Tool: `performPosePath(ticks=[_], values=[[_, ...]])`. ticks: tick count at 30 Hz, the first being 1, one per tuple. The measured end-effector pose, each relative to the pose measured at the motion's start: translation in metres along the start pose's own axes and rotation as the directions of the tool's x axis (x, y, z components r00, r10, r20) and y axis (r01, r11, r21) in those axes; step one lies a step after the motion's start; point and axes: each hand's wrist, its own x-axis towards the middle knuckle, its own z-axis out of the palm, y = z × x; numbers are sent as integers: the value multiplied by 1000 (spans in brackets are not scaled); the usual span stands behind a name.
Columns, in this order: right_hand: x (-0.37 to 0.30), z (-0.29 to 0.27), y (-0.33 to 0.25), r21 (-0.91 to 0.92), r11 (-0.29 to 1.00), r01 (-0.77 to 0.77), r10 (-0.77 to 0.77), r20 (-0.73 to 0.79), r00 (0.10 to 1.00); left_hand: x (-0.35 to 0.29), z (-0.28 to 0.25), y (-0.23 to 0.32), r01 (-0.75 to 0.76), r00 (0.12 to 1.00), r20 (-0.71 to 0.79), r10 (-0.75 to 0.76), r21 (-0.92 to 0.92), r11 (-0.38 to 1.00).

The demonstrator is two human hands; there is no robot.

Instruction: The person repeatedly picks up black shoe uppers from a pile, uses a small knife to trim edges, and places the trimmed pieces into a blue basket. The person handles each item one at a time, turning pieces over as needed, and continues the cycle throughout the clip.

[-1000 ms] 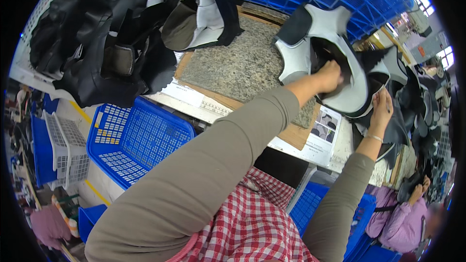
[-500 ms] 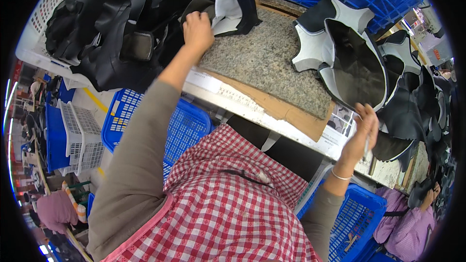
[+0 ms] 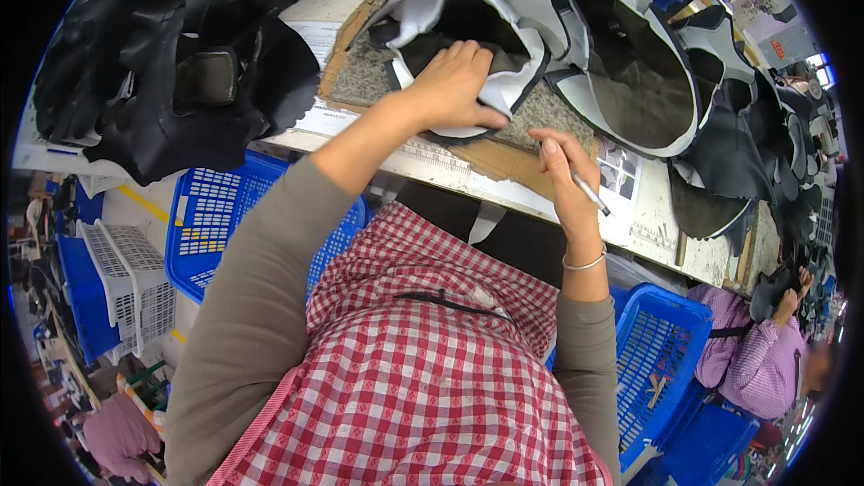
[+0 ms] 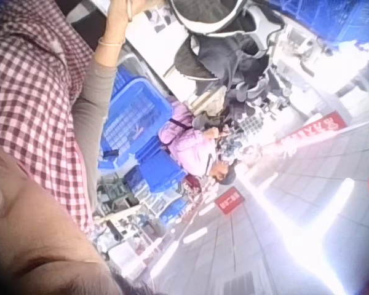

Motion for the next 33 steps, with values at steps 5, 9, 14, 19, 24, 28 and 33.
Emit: performPosePath(ticks=[5, 9, 14, 19, 24, 28, 33], values=[[15, 2, 11, 180, 984, -8, 22, -75, 997, -40, 5, -19, -40, 990, -137, 21, -134, 990], [39, 30, 9, 61, 998, 25, -22, -47, 999, -11, 11, -46, -216, 948, -250, 198, -47, 975], [79, 74, 19, 90, 996, -4, 12, -84, 996, 31, 37, -56, -112, 896, -431, 110, 21, 993], [92, 77, 38, -45, 999, -10, 1, -202, 979, 37, 48, -58, -71, 867, -497, 22, -79, 994], [93, 84, 44, -167, 986, 23, -63, -238, 969, 36, 47, -61, -59, 873, -487, -4, -114, 992], [93, 83, 42, -188, 982, 8, -42, -180, 983, 37, 48, -61, -68, 866, -499, 14, -90, 994], [91, 83, 39, -119, 993, -17, -4, -175, 985, 37, 48, -59, -81, 863, -504, 37, -66, 995]])
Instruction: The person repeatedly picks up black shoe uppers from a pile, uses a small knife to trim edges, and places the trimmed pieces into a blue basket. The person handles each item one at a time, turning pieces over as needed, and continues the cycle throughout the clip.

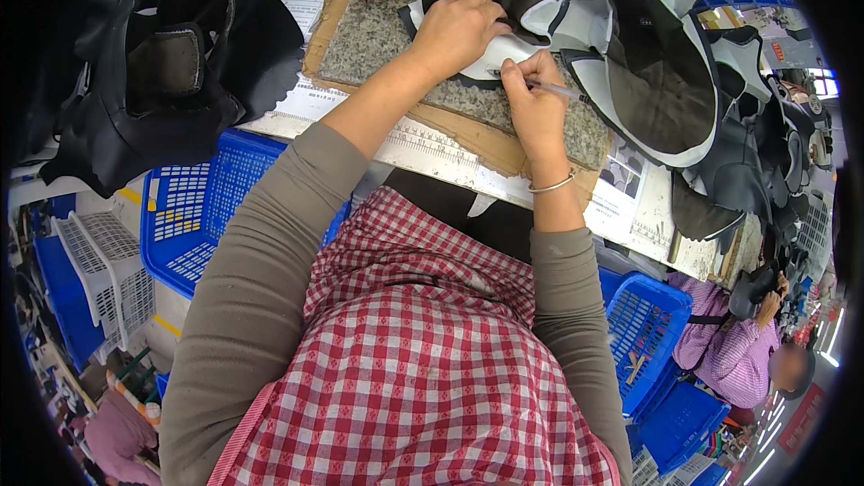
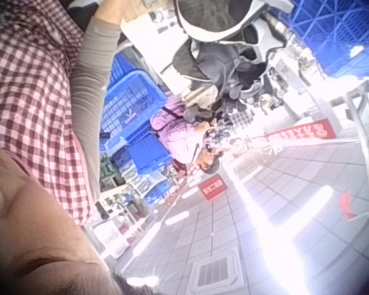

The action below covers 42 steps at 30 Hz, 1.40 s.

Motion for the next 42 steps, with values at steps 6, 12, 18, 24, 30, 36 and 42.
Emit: performPosePath(ticks=[6, 12, 18, 24, 30, 36, 42], values=[[2, -12, -3, 253, 963, -87, 74, 58, 996, 0, -9, 5, 137, 990, 27, -135, -122, 983], [17, -39, 18, 301, 954, -1, 43, -132, 990, -5, -18, 3, 372, 927, 132, -350, -424, 826], [68, -24, 39, -375, 926, 33, -130, -234, 963, -58, -62, 3, 442, 680, 442, -585, -884, -153], [80, 10, -9, 255, 951, 177, -133, -179, 975, -96, -121, 41, 583, 725, 435, -534, -801, 139], [111, -100, -107, -220, 795, 566, -607, -252, 754, -94, -264, 59, 99, 991, -111, -73, 255, 962], [175, -323, -59, -555, 648, 521, -725, -241, 645, -99, -396, 20, -159, 942, 306, -135, 765, 624], [130, -383, 40, -386, 914, 127, -364, -636, 681, -57, -416, -1, -415, 816, 562, -133, 730, 543]])
